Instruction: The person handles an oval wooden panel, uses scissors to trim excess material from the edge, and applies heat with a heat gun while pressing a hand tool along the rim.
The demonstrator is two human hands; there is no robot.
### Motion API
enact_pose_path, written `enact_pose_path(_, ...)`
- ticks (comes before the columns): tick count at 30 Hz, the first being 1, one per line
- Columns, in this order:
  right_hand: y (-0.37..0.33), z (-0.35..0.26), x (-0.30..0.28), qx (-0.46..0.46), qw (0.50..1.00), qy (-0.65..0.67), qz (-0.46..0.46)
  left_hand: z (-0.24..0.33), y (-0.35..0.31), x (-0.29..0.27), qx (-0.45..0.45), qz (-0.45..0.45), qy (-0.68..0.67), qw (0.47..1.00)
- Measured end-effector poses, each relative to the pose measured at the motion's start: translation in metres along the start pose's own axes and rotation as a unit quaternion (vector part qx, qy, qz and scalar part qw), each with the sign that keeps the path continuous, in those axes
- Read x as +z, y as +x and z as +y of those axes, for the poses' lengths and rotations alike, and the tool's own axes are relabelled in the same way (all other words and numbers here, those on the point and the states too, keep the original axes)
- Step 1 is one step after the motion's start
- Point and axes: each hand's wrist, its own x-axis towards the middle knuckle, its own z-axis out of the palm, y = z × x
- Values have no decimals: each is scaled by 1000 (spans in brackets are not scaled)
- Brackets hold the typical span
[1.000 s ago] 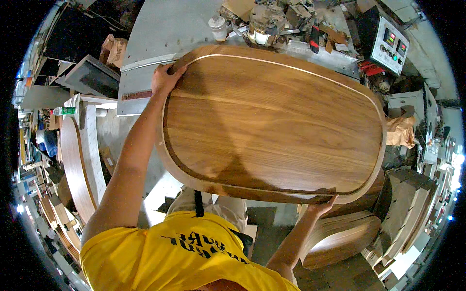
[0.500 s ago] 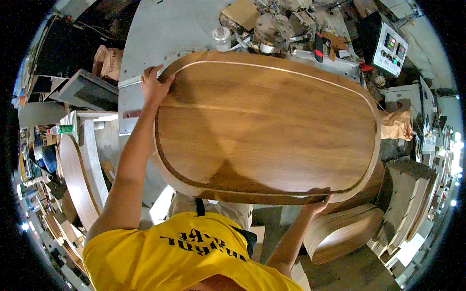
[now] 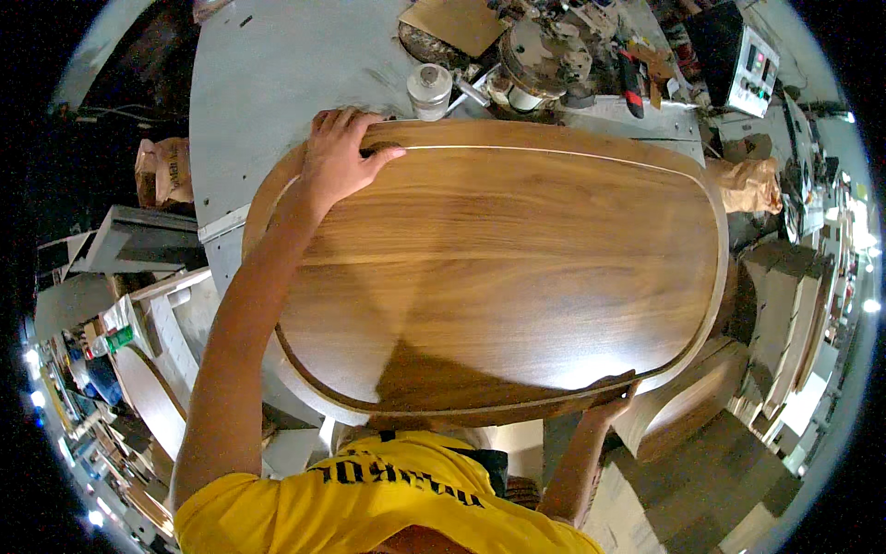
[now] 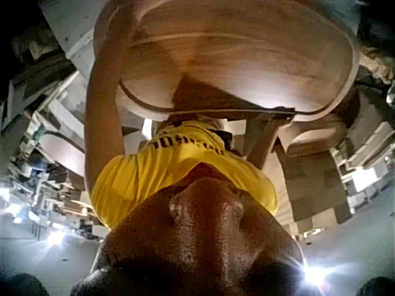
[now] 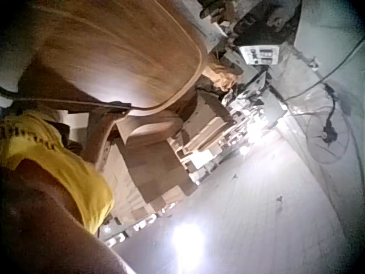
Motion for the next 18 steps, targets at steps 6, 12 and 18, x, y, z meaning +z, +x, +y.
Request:
enact_pose_path(6, -62, 18, 78, -24, 961, -13, 274, 9, 17, -22, 53, -56, -21, 997)
enact_pose_path(12, -81, 49, 32, 32, 978, 11, 206, 4, 47, 0, 101, -77, -33, 991)
enact_pose_path(18, -36, -12, 7, 31, 980, 10, 194, -17, 35, -8, 124, -10, 13, 992)
